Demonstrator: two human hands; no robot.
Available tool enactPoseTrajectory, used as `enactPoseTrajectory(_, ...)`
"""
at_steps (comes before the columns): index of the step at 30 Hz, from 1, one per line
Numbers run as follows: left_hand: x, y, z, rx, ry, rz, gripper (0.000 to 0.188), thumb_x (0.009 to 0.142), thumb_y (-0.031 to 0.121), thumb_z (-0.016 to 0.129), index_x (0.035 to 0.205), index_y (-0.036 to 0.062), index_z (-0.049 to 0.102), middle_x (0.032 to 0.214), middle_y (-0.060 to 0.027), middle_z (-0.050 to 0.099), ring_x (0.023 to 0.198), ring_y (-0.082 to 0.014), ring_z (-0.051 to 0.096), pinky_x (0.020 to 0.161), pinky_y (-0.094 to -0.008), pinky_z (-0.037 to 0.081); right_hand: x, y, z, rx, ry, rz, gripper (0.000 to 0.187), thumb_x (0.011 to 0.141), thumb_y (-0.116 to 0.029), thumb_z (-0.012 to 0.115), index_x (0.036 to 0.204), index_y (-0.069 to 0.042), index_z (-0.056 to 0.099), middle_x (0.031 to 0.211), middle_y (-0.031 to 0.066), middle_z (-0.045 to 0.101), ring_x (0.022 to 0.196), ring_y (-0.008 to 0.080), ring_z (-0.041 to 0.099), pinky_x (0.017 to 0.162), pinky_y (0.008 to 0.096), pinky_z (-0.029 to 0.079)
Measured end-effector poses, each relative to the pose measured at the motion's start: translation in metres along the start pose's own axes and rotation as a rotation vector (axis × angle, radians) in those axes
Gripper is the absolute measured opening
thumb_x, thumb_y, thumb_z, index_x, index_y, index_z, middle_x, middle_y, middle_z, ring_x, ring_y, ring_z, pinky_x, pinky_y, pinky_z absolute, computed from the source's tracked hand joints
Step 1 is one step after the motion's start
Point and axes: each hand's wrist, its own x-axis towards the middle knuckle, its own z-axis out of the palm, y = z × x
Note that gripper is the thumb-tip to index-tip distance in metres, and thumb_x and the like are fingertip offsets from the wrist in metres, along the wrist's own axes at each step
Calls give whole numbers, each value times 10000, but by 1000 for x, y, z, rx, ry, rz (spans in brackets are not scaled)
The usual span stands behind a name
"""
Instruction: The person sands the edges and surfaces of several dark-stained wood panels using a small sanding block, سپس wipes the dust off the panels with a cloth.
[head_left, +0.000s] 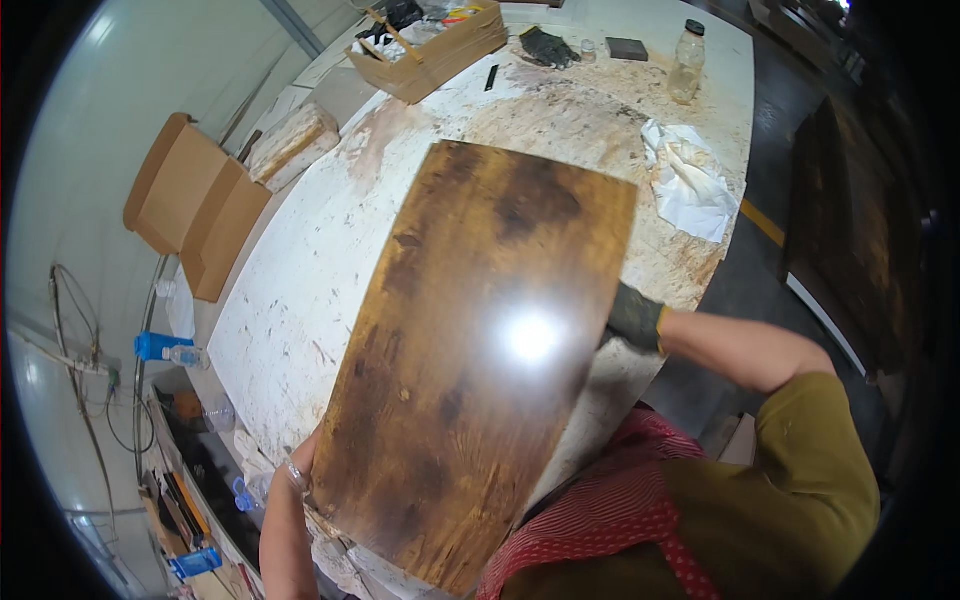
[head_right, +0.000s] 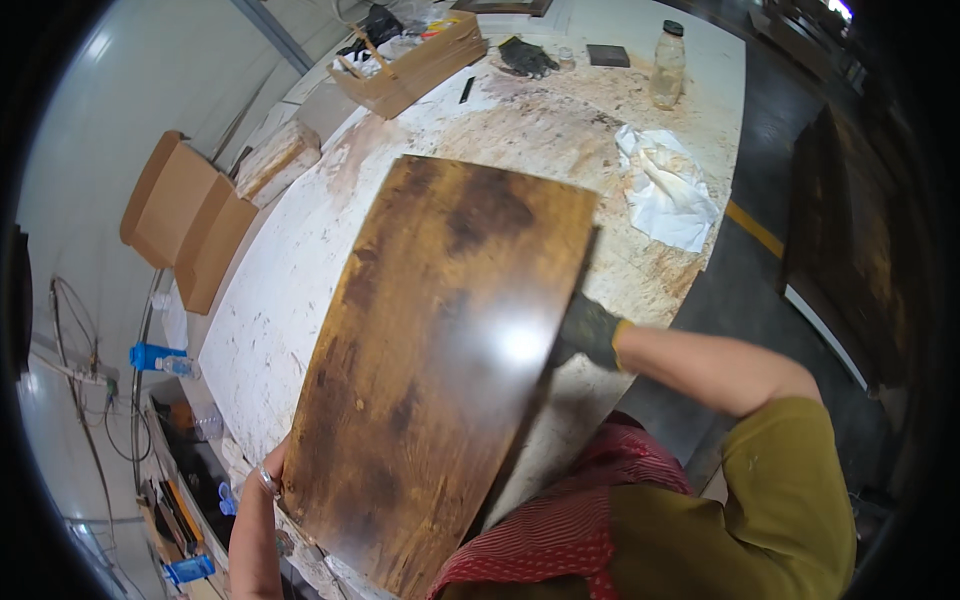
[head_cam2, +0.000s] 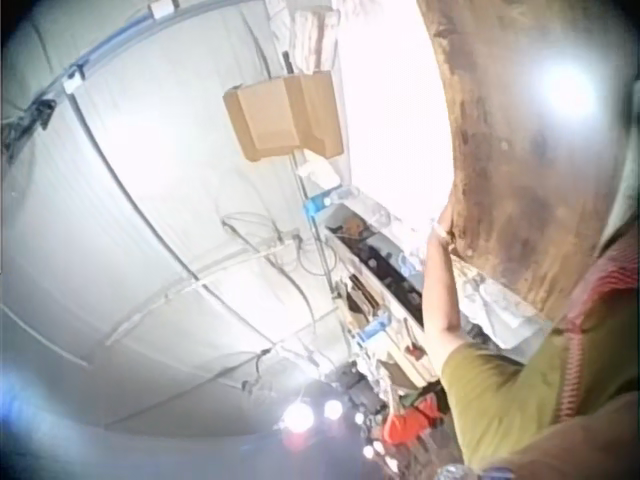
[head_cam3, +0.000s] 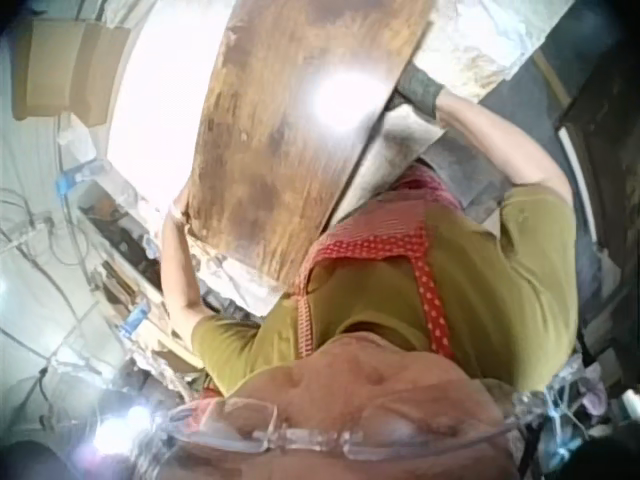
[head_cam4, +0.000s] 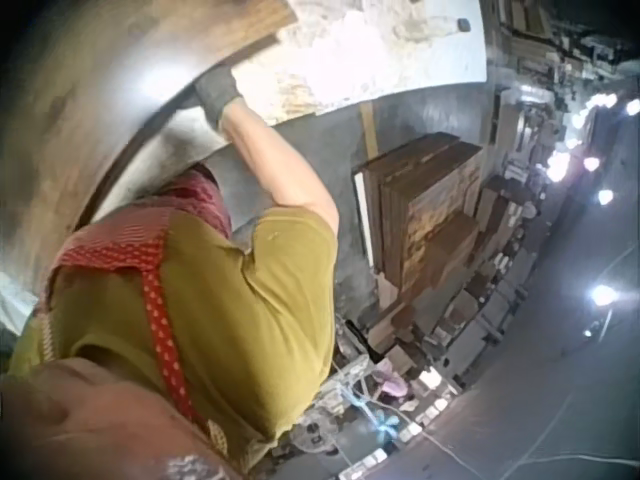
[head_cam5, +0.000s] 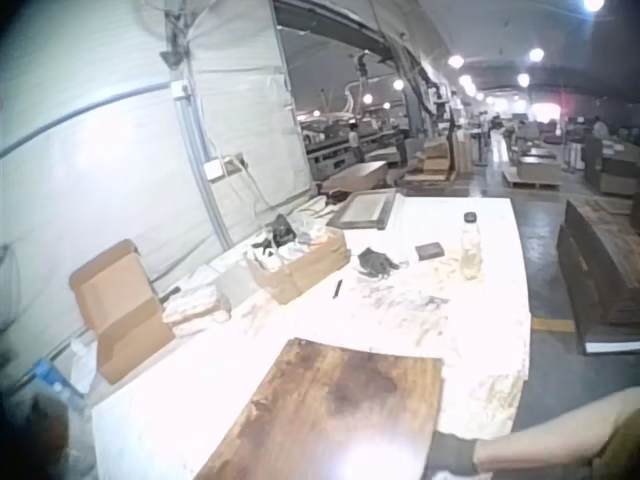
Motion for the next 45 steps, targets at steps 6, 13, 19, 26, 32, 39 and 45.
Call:
enactPoseTrajectory(6, -10, -27, 16, -268, 119, 80, 618, 987, 466, 507, 1365, -22, 507, 1241, -151, 650, 1021, -207, 689, 860, -363, 581, 107, -44, 3, -5, -114, 295, 262, 952, -360, 550, 901, -137, 678, 692, 21, 660, 498, 119, 561, 428, 257, 398)
enactPoseTrajectory(13, -9, -70, 79, -425, 115, 174, 726, 984, 598, 404, 1429, 26, 431, 1311, -140, 604, 1078, -235, 663, 919, -376, 558, 190, -65, -4, 19, -118, 256, 282, 898, -286, 641, 784, -32, 685, 680, 106, 648, 563, 212, 623, 519, 352, 491)
enactPoseTrajectory(19, -6, -92, 189, -506, 171, 273, 683, 1014, 578, 352, 1502, 102, 325, 1447, -117, 484, 1288, -211, 511, 1064, -377, 446, 245, -48, -34, -768, -51, -220, 384, 850, -348, 689, 1015, -4, 736, 824, 74, 728, 702, 147, 652, 660, 345, 511)
enactPoseTrajectory(26, 9, -84, 271, -615, 51, 186, 750, 991, 608, 391, 1481, 40, 354, 1466, -85, 470, 1294, -200, 506, 1068, -380, 442, 224, -68, -63, -597, -22, -31, 483, 893, -451, 557, 1129, -56, 703, 1040, 180, 724, 888, 218, 686, 782, 366, 507)
enactPoseTrajectory(32, 45, -20, 182, -828, 436, 405, 870, 951, 721, 291, 1525, 68, 280, 1548, -117, 359, 1401, -244, 385, 1099, -438, 392, 208, -77, -68, 276, -90, 171, 607, 1018, -539, 378, 1314, -54, 593, 1230, 105, 662, 1042, 207, 641, 935, 352, 497)
enactPoseTrajectory(39, 139, 72, 175, -959, 162, 705, 729, 996, 544, 444, 1474, 12, 307, 1474, -169, 426, 1287, -261, 496, 1044, -378, 439, 221, -77, -52, 531, -491, 92, 691, 1010, -585, 372, 1433, -47, 466, 1339, 106, 591, 1160, 201, 593, 1015, 327, 472)
enactPoseTrajectory(45, 144, 80, 180, -832, 412, 695, 735, 985, 551, 440, 1435, -21, 337, 1422, -181, 468, 1263, -242, 517, 1035, -349, 447, 216, -87, -54, 460, -403, 150, 685, 1015, -576, 365, 1441, -46, 454, 1348, 105, 582, 1167, 199, 587, 1017, 324, 471)
